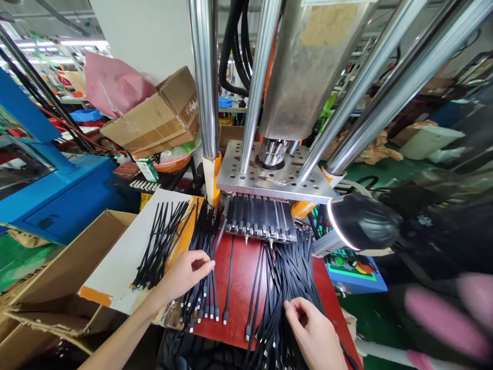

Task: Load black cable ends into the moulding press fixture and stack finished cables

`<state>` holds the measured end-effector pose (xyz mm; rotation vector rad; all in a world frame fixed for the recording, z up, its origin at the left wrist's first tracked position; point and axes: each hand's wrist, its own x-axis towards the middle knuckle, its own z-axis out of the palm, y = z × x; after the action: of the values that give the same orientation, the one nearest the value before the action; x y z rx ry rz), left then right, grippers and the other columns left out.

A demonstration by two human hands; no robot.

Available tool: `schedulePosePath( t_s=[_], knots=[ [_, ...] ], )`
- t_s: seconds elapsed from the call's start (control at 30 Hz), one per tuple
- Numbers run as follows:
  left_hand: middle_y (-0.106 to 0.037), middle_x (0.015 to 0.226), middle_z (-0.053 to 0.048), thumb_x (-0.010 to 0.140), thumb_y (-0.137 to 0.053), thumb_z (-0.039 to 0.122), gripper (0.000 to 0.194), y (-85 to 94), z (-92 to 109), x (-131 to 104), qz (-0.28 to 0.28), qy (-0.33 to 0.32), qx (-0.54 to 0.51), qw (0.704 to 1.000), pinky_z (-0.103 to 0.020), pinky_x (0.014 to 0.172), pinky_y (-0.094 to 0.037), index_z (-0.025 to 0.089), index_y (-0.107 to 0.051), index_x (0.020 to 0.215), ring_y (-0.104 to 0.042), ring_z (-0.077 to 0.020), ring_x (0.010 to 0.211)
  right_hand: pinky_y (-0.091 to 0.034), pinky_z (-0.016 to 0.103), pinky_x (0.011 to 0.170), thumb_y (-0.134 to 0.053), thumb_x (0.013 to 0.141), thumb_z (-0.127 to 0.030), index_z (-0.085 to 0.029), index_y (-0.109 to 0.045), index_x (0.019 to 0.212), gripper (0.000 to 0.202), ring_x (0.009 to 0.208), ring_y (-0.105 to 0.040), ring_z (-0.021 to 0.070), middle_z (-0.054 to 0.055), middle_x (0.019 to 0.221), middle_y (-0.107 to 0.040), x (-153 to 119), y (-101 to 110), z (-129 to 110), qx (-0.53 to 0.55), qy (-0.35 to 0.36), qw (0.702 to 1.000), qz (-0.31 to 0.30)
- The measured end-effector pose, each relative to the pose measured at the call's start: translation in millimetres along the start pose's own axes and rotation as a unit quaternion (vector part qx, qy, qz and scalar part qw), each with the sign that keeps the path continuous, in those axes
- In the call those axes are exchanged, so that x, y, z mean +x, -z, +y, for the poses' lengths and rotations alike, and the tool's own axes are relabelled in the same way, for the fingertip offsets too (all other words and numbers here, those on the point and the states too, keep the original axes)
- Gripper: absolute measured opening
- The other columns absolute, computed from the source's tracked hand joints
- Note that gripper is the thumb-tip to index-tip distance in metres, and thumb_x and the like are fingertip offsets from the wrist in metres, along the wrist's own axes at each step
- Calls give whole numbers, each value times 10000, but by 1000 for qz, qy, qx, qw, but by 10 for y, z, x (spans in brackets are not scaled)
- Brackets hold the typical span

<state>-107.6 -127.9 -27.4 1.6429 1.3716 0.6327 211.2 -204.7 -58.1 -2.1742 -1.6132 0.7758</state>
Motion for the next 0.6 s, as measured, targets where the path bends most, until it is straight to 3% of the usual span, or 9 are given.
schedulePosePath(
  t_s=[0.1, 0.23, 0.47, 0.6],
  knots=[
    [-584, 683, 24, 944, -578, 492, 359, -195, 166, -121, -73, 29, -146, 986, -215, 520, -392, 166, -598, 795, -496, -92, 533, -381, 310, 622, -377, 841, -658, -246, -495, 688, 455, 631, -558, 214, 20, 665, -589, 31, 4, -4, 0, -7, 999, -34],
    [-609, 705, 21, 940, -575, 561, 399, -518, 353, -249, -134, 55, -241, 960, -175, 436, -386, 187, -504, 821, -509, -70, 468, -367, 313, 635, -360, 837, -631, -244, -513, 717, 434, 648, -554, 217, 22, 687, -608, 53, 34, -26, -15, -21, 999, -35],
    [-562, 605, 51, 903, -593, 645, 473, -922, 362, -152, -197, 66, -258, 943, -154, 379, -393, 210, -439, 797, -513, -70, 407, -370, 305, 640, -429, 835, -641, -225, -509, 705, 443, 651, -532, 201, 15, 666, -558, 119, 85, 97, 51, 18, 996, -67],
    [-499, 502, 85, 847, -633, 693, 515, -1061, 294, -30, -187, 83, -265, 942, -152, 348, -370, 212, -458, 785, -470, -75, 367, -384, 283, 624, -577, 856, -629, -185, -626, 969, 460, 624, -503, 173, -27, 647, -512, 113, 146, 150, 191, 30, 977, -88]
  ],
)
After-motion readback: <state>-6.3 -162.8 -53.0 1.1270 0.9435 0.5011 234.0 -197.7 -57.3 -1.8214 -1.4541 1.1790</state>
